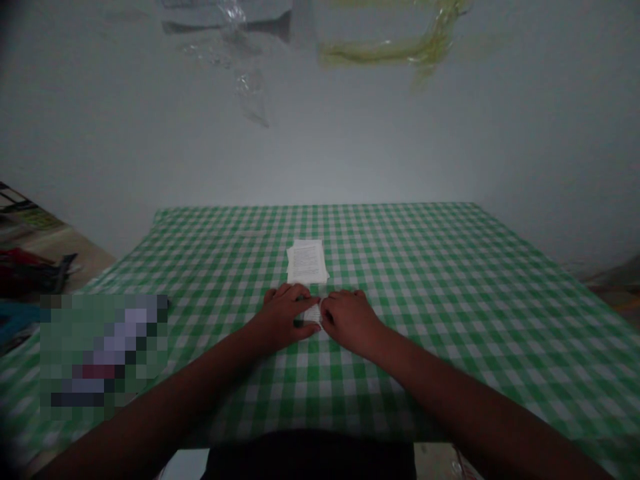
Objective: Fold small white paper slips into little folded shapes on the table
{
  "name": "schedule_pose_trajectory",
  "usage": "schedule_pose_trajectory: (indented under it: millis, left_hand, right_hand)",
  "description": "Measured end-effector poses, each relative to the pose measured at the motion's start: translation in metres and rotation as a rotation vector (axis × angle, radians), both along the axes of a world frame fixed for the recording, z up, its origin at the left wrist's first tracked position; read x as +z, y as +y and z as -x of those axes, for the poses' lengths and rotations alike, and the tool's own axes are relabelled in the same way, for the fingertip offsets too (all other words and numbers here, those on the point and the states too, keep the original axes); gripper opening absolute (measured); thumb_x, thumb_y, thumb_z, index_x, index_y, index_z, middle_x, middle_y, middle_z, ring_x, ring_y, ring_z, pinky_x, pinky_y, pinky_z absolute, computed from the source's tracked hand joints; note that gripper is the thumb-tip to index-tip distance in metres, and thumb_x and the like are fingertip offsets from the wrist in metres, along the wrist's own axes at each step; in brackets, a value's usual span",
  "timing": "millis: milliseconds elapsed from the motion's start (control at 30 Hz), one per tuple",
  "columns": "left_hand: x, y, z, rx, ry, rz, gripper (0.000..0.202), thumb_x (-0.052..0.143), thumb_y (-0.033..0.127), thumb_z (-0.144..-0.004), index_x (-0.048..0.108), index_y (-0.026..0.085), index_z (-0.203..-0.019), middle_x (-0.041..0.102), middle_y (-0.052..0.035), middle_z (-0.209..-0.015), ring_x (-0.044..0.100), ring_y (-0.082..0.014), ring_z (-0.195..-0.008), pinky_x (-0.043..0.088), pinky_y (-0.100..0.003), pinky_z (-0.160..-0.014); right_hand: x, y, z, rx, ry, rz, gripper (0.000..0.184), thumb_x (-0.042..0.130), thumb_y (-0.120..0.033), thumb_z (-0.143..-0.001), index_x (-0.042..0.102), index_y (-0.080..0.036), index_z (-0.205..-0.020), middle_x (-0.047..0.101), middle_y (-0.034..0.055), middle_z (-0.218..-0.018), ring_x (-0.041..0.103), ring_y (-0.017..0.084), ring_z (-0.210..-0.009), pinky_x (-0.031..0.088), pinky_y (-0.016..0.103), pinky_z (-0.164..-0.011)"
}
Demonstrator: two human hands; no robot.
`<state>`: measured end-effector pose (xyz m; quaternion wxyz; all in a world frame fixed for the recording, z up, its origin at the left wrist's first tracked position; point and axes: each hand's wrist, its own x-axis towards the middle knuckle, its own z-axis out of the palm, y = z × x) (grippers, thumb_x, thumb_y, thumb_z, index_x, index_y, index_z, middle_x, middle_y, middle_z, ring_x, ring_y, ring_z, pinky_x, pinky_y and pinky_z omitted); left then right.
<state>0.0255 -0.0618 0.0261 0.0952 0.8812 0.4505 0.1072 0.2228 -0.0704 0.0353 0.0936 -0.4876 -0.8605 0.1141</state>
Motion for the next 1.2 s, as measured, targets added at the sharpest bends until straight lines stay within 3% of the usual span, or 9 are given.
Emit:
schedule_pose_trajectory:
  millis: [200, 400, 567, 800, 1067, 1200]
  left_hand:
    - [-0.003, 0.000, 0.001, -0.007, -0.023, -0.009, 0.053, 0.069, 0.050, -0.079, 0.059, 0.031, -0.128, 0.056, -0.0057, -0.122, 0.048, -0.0285, -0.113, 0.035, -0.046, -0.094]
    - [0.001, 0.006, 0.011, -0.120, -0.065, 0.025, 0.062, 0.073, 0.043, -0.077, 0.053, 0.024, -0.133, 0.057, -0.0075, -0.124, 0.050, -0.0269, -0.116, 0.034, -0.045, -0.100]
    - [0.004, 0.010, 0.021, -0.143, -0.085, 0.062, 0.068, 0.075, 0.036, -0.077, 0.046, 0.026, -0.137, 0.056, -0.0074, -0.134, 0.048, -0.0275, -0.124, 0.031, -0.047, -0.105]
    - [0.007, 0.011, 0.022, -0.157, -0.130, 0.085, 0.055, 0.070, 0.033, -0.081, 0.050, 0.025, -0.131, 0.059, -0.0071, -0.130, 0.050, -0.0271, -0.123, 0.033, -0.047, -0.104]
    - [0.012, 0.013, 0.018, -0.155, -0.133, 0.045, 0.026, 0.064, 0.028, -0.087, 0.059, 0.022, -0.112, 0.067, -0.0032, -0.112, 0.057, -0.0228, -0.111, 0.034, -0.041, -0.098]
    - [0.011, 0.013, 0.016, -0.136, -0.136, 0.038, 0.022, 0.063, 0.027, -0.086, 0.060, 0.021, -0.107, 0.068, -0.0036, -0.108, 0.058, -0.0225, -0.108, 0.035, -0.041, -0.096]
  right_hand:
    - [0.005, -0.010, -0.003, 0.088, 0.058, 0.099, 0.010, 0.058, -0.021, -0.084, 0.065, -0.019, -0.077, 0.068, 0.0013, -0.079, 0.060, 0.017, -0.078, 0.034, 0.033, -0.077]
    - [0.002, -0.003, -0.014, 0.152, 0.249, 0.161, 0.010, 0.058, -0.012, -0.076, 0.064, -0.020, -0.073, 0.065, -0.0019, -0.073, 0.057, 0.013, -0.069, 0.037, 0.027, -0.068]
    - [-0.003, 0.004, -0.017, 0.118, 0.414, 0.085, 0.008, 0.059, -0.012, -0.078, 0.063, -0.018, -0.082, 0.061, 0.0004, -0.078, 0.056, 0.013, -0.071, 0.041, 0.026, -0.066]
    - [-0.011, 0.010, -0.021, 0.210, 0.360, -0.041, 0.025, 0.068, -0.024, -0.081, 0.063, -0.018, -0.105, 0.062, 0.0087, -0.103, 0.056, 0.022, -0.099, 0.046, 0.037, -0.089]
    - [-0.013, 0.012, -0.020, 0.230, 0.318, -0.058, 0.023, 0.070, -0.032, -0.082, 0.066, -0.020, -0.101, 0.064, 0.0066, -0.099, 0.057, 0.022, -0.096, 0.046, 0.037, -0.086]
    - [-0.015, 0.011, -0.019, 0.218, 0.305, -0.066, 0.022, 0.070, -0.033, -0.082, 0.067, -0.019, -0.098, 0.065, 0.0062, -0.097, 0.057, 0.022, -0.095, 0.045, 0.037, -0.086]
